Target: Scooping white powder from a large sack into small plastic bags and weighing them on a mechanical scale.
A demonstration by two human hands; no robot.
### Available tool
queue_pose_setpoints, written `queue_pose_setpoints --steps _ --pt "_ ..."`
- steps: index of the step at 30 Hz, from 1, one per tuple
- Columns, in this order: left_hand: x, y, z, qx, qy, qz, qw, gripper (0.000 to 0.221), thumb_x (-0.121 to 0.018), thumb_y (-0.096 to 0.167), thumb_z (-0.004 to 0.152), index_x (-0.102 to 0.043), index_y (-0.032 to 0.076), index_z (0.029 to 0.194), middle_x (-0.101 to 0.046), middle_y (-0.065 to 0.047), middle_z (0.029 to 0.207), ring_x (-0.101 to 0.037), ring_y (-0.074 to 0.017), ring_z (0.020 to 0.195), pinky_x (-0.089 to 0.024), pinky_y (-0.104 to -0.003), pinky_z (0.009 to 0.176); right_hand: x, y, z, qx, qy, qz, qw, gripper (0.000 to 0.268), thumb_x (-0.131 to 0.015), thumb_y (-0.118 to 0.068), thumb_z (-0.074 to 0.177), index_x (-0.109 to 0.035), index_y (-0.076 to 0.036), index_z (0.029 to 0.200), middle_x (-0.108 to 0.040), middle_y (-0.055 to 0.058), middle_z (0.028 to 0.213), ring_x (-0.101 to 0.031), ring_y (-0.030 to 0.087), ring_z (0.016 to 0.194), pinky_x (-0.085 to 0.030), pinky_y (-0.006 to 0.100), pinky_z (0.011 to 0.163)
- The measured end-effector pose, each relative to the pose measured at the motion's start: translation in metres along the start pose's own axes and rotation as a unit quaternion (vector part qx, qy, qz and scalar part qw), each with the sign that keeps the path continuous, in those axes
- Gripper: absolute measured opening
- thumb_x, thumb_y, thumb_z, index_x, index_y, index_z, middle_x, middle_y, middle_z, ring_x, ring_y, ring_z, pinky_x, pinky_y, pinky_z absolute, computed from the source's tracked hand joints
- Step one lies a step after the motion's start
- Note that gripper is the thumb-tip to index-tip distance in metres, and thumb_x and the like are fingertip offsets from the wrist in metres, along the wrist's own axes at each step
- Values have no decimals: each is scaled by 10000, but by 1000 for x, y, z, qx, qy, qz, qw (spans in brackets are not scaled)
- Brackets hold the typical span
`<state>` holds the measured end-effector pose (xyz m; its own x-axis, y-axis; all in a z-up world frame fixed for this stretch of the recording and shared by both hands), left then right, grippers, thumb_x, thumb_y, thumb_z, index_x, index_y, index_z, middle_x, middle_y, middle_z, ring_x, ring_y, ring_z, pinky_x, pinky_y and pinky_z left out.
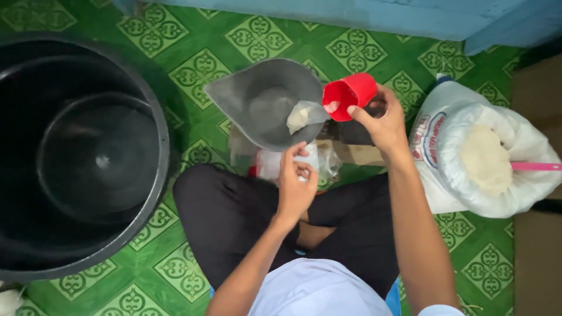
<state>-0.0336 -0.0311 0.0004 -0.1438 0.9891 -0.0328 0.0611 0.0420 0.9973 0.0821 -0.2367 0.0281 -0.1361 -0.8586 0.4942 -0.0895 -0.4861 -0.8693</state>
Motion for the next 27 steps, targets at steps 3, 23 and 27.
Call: queue_pose_setpoints --steps 3,23,27 --pt "-21 -19 -21 20 -30 31 999 584 -598 -86 732 -511 4 1302 -530 -152 1082 -650 -215 737 -543 -265 663 12 1 -6 -7 12 23 1000 698 -860 -368 745 -574 -17 1276 -585 132 1125 -551 196 983 -458 287 769" --pt "-144 -34 -148 125 -642 438 617 1116 -659 425 883 158 33 1534 268 -277 1570 242 -415 1470 -14 -523 1179 241 124 -88 -151 284 -146 936 570 -754 -446 797 -597 -59 1184 -538 105 1123 -546 191 871 -463 306 781" --pt "-160 -14 -141 124 -672 494 537 1098 -575 472 913 225 28 1520 340 -259 1557 308 -403 1454 111 -551 1180 282 148 -97 -204 317 -217 900 790 -748 -562 757 -542 11 1260 -506 153 1164 -526 265 949 -441 400 860"
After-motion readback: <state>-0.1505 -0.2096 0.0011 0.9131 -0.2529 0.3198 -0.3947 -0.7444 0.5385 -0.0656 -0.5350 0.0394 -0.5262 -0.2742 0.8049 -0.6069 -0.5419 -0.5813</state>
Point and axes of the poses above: each hand's wrist, its own z-axis towards the middle knuckle, its own x-axis out of the back of the hand, y = z × x, the point moved 1 cm from there along z, towards the middle knuckle
